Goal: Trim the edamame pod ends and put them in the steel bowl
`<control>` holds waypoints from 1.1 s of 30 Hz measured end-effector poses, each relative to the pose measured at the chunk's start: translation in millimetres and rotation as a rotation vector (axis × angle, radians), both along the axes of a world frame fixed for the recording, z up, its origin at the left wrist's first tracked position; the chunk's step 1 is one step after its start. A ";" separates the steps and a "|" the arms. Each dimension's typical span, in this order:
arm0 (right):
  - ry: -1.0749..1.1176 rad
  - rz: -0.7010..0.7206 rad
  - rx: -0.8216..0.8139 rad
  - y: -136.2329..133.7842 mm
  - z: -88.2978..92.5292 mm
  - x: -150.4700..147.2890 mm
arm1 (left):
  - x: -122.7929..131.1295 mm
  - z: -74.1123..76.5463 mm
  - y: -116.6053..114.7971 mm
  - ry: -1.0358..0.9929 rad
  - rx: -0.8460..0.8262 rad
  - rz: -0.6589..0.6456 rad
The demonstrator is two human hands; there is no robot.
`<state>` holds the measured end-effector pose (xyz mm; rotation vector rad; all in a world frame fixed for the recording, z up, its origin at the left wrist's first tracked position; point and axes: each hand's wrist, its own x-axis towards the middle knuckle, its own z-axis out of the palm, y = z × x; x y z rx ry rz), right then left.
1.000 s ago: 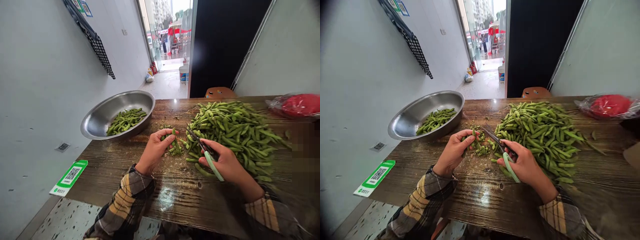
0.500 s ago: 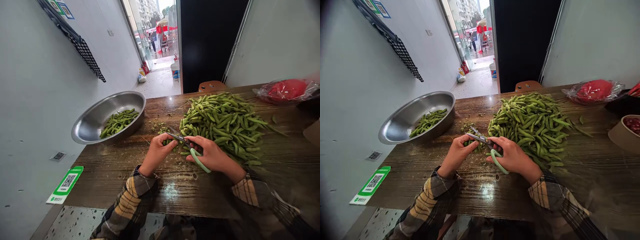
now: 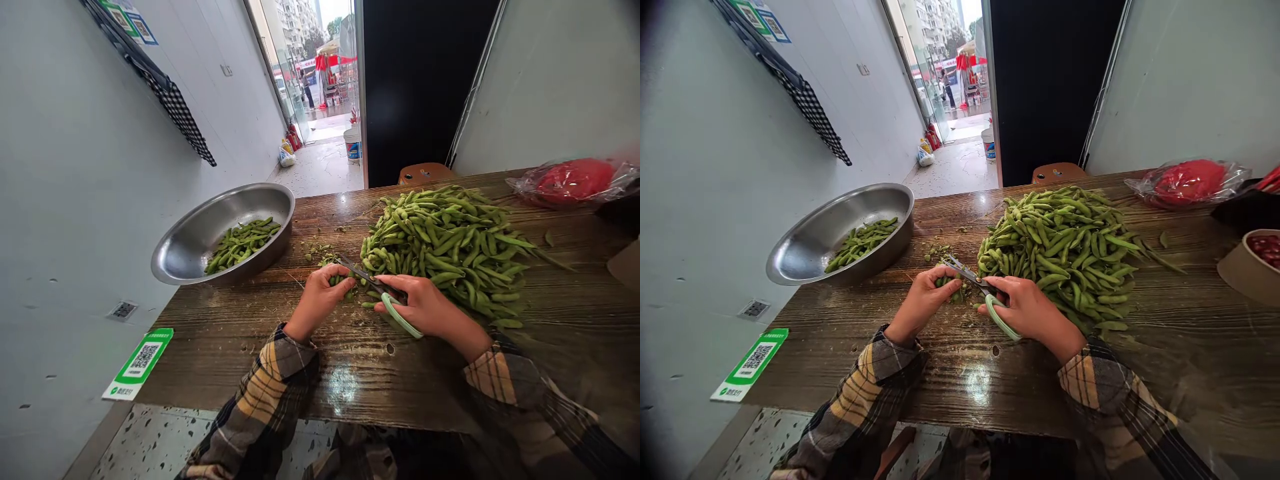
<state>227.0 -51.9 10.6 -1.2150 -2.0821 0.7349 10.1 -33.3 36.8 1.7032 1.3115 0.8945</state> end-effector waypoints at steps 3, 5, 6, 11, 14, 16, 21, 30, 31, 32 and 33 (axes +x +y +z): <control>0.021 -0.005 -0.042 -1.3 3.0 -0.1 | 0.0 -1.7 1.3 -0.012 0.006 0.007; 0.039 -0.004 -0.058 -1.9 3.9 -0.2 | 0.2 -2.0 1.5 -0.046 -0.009 0.014; 0.049 0.000 -0.065 -2.0 4.1 -0.2 | 0.3 -1.9 1.4 -0.076 -0.025 0.019; 0.067 -0.049 -0.067 -0.9 4.4 0.4 | -1.1 -1.1 3.0 -0.420 -0.222 0.097; 0.051 -0.092 -0.052 -1.0 5.5 0.5 | -5.3 0.0 6.8 -0.717 -0.285 0.172; 0.047 -0.097 -0.042 -1.7 5.8 -0.1 | -8.3 1.0 9.2 -0.858 -0.295 0.188; 0.057 -0.073 -0.003 -2.8 2.9 -3.0 | -8.7 2.6 9.0 -0.962 -0.320 0.172; 0.061 -0.074 0.037 -1.4 -1.3 -3.2 | -0.3 -7.0 5.3 -0.951 -0.381 0.078; 0.068 -0.082 0.039 -1.5 -1.8 -3.5 | 0.1 -8.4 5.1 -0.941 -0.389 0.067; 0.075 -0.092 0.043 -1.5 -2.5 -3.9 | 0.4 -9.6 4.8 -0.932 -0.400 0.058; 0.082 -0.100 0.047 -1.5 -3.3 -4.2 | 0.8 -10.5 4.6 -0.924 -0.413 0.053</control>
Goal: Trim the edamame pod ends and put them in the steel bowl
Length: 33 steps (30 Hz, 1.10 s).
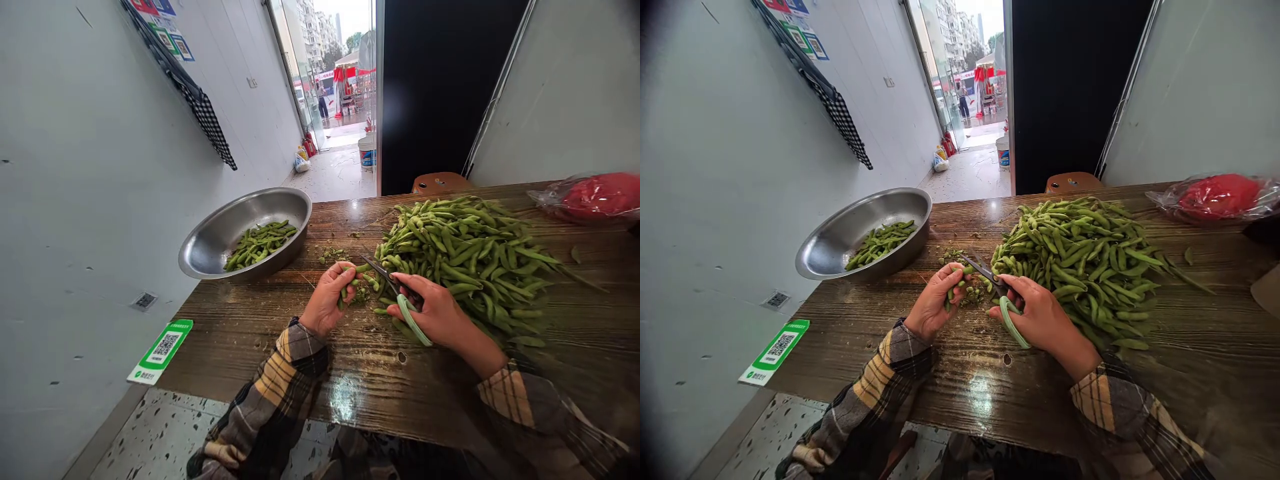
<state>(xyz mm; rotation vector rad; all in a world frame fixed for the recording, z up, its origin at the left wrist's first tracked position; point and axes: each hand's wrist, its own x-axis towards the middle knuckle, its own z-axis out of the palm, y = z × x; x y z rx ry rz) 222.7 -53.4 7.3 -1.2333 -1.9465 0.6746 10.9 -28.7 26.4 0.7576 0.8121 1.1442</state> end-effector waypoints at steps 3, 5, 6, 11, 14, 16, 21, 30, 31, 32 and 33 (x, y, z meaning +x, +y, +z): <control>0.002 -0.013 0.022 0.6 -2.7 -0.1 | 0.7 0.5 -0.3 0.015 -0.022 -0.007; -0.008 -0.005 0.038 1.3 -4.1 0.4 | 0.4 3.0 -0.2 0.019 -0.009 0.012; -0.013 0.002 0.044 1.6 -4.5 0.7 | 0.1 4.5 0.0 0.021 0.001 0.024; -0.037 0.017 0.049 3.2 -6.3 0.6 | -0.8 8.2 0.7 0.026 0.015 0.070; -0.047 0.014 0.051 4.4 -8.6 -0.4 | -0.7 6.2 2.0 0.031 0.010 0.074; -0.052 0.016 0.054 4.9 -9.6 -1.4 | -0.8 4.5 3.3 0.039 0.006 0.076; -0.077 0.024 0.061 4.6 -8.5 -4.9 | -3.1 1.7 6.6 0.053 0.000 0.070; -0.115 0.025 0.111 6.4 -10.5 -7.1 | -1.9 2.8 6.5 0.090 -0.015 0.129; -0.110 0.035 0.116 6.9 -10.8 -7.3 | -1.8 3.8 5.8 0.092 -0.014 0.130; -0.101 0.046 0.120 7.3 -10.9 -7.6 | -1.8 4.9 5.2 0.098 -0.012 0.129; -0.089 0.055 0.122 7.7 -10.7 -7.8 | -2.0 6.4 4.6 0.107 -0.011 0.129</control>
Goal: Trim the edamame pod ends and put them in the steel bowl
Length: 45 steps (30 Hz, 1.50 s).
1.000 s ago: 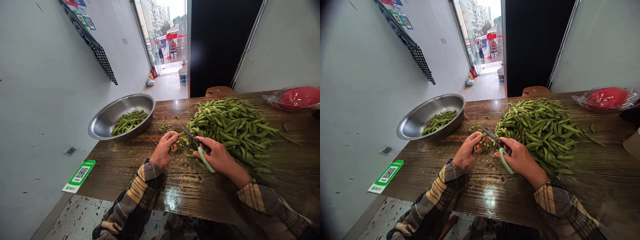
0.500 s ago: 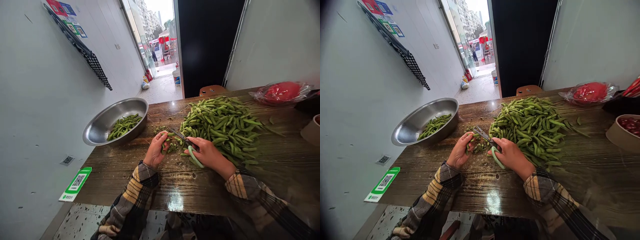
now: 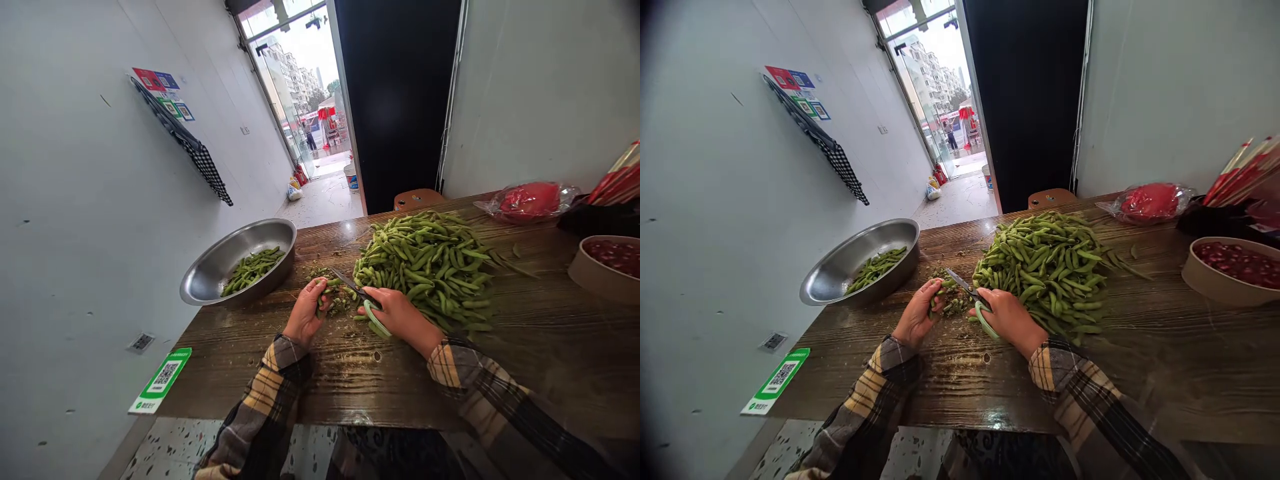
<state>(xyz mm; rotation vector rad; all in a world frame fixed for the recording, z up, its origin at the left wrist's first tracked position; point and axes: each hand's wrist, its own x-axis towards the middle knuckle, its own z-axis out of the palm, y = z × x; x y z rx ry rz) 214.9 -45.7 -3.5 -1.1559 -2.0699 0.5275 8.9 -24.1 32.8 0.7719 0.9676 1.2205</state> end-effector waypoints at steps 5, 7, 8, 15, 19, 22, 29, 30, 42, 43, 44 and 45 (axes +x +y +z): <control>0.102 -0.009 0.005 1.5 2.9 1.0 | -5.9 17.1 -2.2 0.075 0.029 0.050; 0.136 -0.052 0.024 2.7 2.7 2.6 | -12.5 30.9 -1.8 0.113 0.063 0.084; 0.146 -0.075 0.035 3.5 2.1 3.5 | -17.1 39.2 -0.7 0.136 0.088 0.108; 0.131 -0.111 0.047 7.0 -2.1 6.8 | -78.0 98.9 34.5 0.542 0.357 0.456; 0.153 -0.116 0.065 6.2 0.2 6.7 | -124.8 109.8 59.8 0.982 0.425 0.634; 0.177 -0.131 0.038 7.0 1.2 7.7 | -142.3 105.3 63.5 1.293 0.397 0.573; 0.346 -0.249 -0.096 8.7 2.9 15.6 | -93.4 70.1 13.7 1.551 0.704 0.216; 0.377 -0.227 -0.106 8.7 3.6 16.6 | -82.5 62.6 2.7 1.571 0.772 0.137; 0.480 -0.212 -0.162 5.8 8.4 17.3 | -21.3 -11.1 -69.9 1.619 0.961 -0.804; 0.476 -0.211 -0.159 6.0 8.4 17.3 | -24.1 -15.3 -63.5 1.617 0.944 -0.798; 0.472 -0.211 -0.156 6.2 8.2 17.4 | -28.3 -19.5 -54.7 1.620 0.925 -0.775; 0.465 -0.209 -0.154 6.5 7.7 17.3 | -33.5 -23.2 -44.1 1.630 0.899 -0.731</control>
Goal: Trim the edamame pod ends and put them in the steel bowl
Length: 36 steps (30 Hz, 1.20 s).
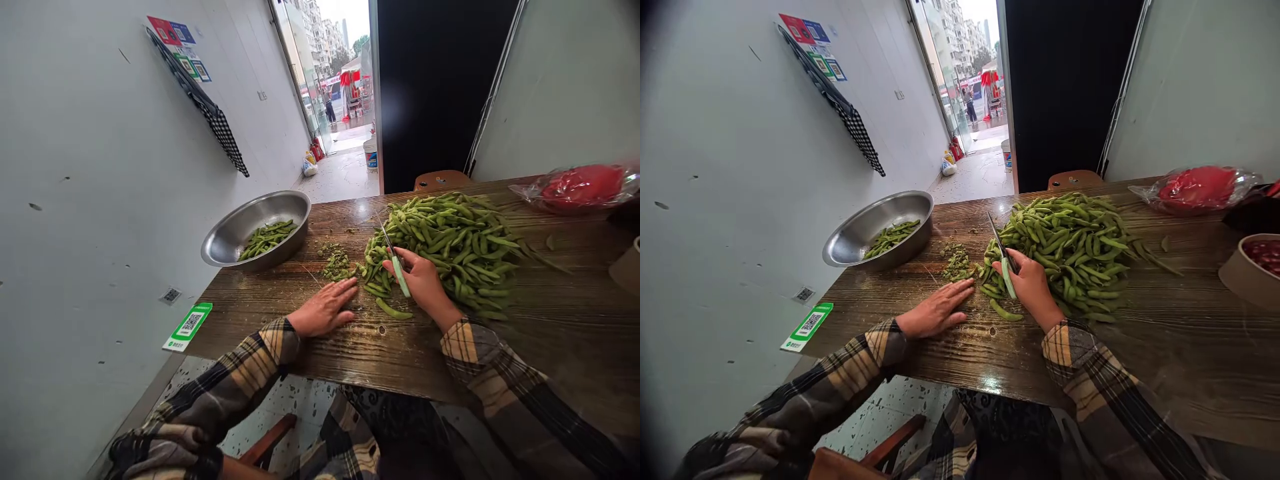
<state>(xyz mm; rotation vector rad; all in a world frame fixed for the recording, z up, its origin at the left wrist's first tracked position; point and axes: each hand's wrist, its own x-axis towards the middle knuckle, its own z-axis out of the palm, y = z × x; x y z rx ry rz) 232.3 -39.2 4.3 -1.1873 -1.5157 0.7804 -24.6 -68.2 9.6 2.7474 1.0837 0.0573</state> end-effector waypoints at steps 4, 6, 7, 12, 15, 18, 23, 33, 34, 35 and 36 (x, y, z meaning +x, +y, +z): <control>-0.039 0.006 -0.026 1.7 -3.0 -0.3 | -18.4 -5.9 46.3 -0.064 0.102 0.259; -0.049 0.006 -0.037 2.1 -4.0 -0.3 | -17.1 -2.9 61.1 -0.128 0.195 0.358; -0.049 0.007 -0.037 2.1 -4.1 -0.2 | -12.8 -1.0 64.9 -0.158 0.238 0.380; -0.044 0.011 -0.016 0.9 -2.4 -0.5 | 29.3 1.2 60.7 -0.186 0.278 0.289; -0.065 -0.003 0.005 1.2 -2.4 -1.9 | 48.7 -1.6 56.8 -0.155 0.266 0.239; -0.082 -0.017 0.013 2.7 -3.8 -3.5 | 54.3 -1.3 56.0 -0.090 0.262 0.279; -0.093 -0.012 0.006 4.2 -5.3 -5.5 | 46.4 2.5 49.5 -0.024 0.274 0.350; -0.092 -0.008 0.023 -1.6 2.7 -10.4 | 30.7 13.6 48.6 -1.040 -0.207 0.597; -0.105 -0.004 0.019 -2.1 3.4 -10.8 | 30.4 12.5 49.5 -1.131 -0.257 0.604; -0.123 0.005 0.013 -2.6 3.8 -11.0 | 30.5 10.7 50.0 -1.208 -0.307 0.606; -0.145 0.015 0.007 -3.2 4.1 -11.2 | 30.7 8.6 50.2 -1.274 -0.361 0.607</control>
